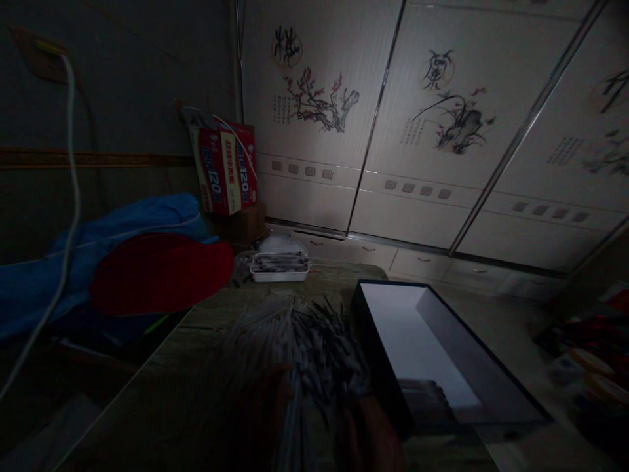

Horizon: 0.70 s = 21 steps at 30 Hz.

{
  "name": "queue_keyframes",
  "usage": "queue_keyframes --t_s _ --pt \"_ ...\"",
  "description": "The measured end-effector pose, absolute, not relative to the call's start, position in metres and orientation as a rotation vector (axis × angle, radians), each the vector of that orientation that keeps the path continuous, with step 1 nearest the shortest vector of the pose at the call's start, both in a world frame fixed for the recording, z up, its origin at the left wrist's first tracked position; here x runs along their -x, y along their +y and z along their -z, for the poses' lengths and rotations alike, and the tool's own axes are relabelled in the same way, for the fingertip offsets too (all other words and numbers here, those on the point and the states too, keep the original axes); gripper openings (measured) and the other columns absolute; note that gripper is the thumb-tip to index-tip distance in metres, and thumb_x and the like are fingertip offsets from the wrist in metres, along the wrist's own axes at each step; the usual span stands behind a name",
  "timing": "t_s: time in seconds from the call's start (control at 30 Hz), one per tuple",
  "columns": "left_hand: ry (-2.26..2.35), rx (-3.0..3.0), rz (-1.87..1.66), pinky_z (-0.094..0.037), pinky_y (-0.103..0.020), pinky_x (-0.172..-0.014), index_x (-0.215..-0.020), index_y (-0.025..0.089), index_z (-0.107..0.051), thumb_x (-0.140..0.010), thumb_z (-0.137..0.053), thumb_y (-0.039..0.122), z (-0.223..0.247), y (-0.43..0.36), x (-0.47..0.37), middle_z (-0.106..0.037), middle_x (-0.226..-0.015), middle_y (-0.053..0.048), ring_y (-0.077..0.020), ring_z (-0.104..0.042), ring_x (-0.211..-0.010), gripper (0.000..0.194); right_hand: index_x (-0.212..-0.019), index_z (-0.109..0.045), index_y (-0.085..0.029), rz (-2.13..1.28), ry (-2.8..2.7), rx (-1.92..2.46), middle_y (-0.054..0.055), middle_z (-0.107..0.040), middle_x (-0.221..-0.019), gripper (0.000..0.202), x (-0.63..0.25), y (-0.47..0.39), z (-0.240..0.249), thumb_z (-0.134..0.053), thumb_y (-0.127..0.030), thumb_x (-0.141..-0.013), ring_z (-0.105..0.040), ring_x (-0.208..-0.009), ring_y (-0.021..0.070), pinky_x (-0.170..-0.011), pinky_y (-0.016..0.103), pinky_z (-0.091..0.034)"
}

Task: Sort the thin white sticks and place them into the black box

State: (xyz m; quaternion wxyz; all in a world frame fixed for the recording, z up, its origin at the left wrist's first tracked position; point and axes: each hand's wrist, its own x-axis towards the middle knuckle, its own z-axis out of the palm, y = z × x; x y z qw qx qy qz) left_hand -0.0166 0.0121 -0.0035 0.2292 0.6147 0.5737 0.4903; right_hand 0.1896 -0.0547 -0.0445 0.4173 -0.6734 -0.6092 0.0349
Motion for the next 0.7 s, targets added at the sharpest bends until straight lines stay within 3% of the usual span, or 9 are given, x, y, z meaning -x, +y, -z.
queue_keyframes --t_s 0.1,0.2,0.3,0.4,0.5,0.6,0.7 --pt "1.593 -1.811 -1.363 -0.058 -0.028 -0.061 -0.093 0.022 -0.071 -0.086 -0.050 0.037 0.002 0.011 0.013 -0.075 -0.068 -0.002 -0.0193 -0.072 -0.065 0.027 -0.106 -0.066 -0.023 -0.114 -1.652 1.666 0.010 -0.070 -0.102 0.025 -0.178 -0.038 0.022 -0.045 -0.028 -0.094 -0.068 -0.093 0.0234 -0.079 0.032 -0.054" --pt "1.526 -2.184 -1.482 -0.059 -0.027 -0.064 -0.088 0.022 -0.072 -0.086 -0.053 0.030 0.006 0.011 0.011 -0.078 -0.078 -0.003 -0.0189 -0.074 -0.070 0.021 -0.127 -0.057 -0.023 -0.041 -1.800 1.660 0.011 -0.066 -0.114 0.046 -0.166 -0.021 0.006 -0.045 -0.011 -0.085 -0.066 -0.101 0.0237 -0.080 0.032 -0.054" --pt "1.375 -2.522 -1.400 -0.060 -0.030 -0.064 -0.084 0.023 -0.072 -0.086 -0.054 0.025 0.012 0.011 0.009 -0.077 -0.076 -0.002 -0.0187 -0.073 -0.068 0.017 -0.117 -0.064 -0.019 -0.002 -1.860 1.673 0.012 -0.068 -0.100 0.047 -0.158 -0.012 0.002 -0.045 -0.004 -0.077 -0.068 -0.088 0.0250 -0.073 0.034 -0.056" --pt "1.402 -2.603 -1.077 -0.061 -0.035 -0.066 -0.091 0.021 -0.073 -0.086 -0.052 0.020 0.010 0.009 0.005 -0.077 -0.080 -0.005 -0.0213 -0.073 -0.072 0.021 -0.107 -0.065 -0.019 0.023 -1.757 1.566 0.011 -0.069 -0.096 0.032 -0.158 -0.015 0.004 -0.045 -0.009 -0.084 -0.068 -0.089 0.0232 -0.076 0.033 -0.055" --pt "1.515 -2.467 -0.653 -0.059 -0.042 -0.078 -0.112 0.018 -0.069 -0.085 -0.050 0.019 -0.003 0.003 -0.001 -0.077 -0.096 -0.010 -0.0252 -0.073 -0.087 0.033 -0.110 -0.061 -0.022 -0.006 -1.601 1.443 0.006 -0.070 -0.099 0.024 -0.166 -0.024 0.009 -0.045 -0.017 -0.093 -0.067 -0.093 0.0177 -0.082 0.026 -0.052" --pt "1.588 -2.275 -0.343 -0.053 -0.041 -0.091 -0.129 0.019 -0.058 -0.087 -0.045 0.018 -0.018 -0.004 -0.007 -0.072 -0.115 -0.011 -0.0244 -0.068 -0.103 0.044 -0.107 -0.062 -0.023 0.010 -1.419 1.421 0.004 -0.071 -0.096 0.020 -0.174 -0.031 0.015 -0.046 -0.025 -0.095 -0.068 -0.089 0.0155 -0.078 0.022 -0.051" --pt "1.601 -2.203 -0.118 -0.053 -0.040 -0.088 -0.136 0.021 -0.051 -0.083 -0.048 0.016 -0.026 -0.007 -0.009 -0.070 -0.119 -0.010 -0.0259 -0.067 -0.104 0.053 -0.105 -0.064 -0.022 -0.066 -1.180 1.481 0.005 -0.072 -0.096 0.026 -0.176 -0.032 0.020 -0.047 -0.038 -0.095 -0.068 -0.087 0.0167 -0.076 0.023 -0.050"
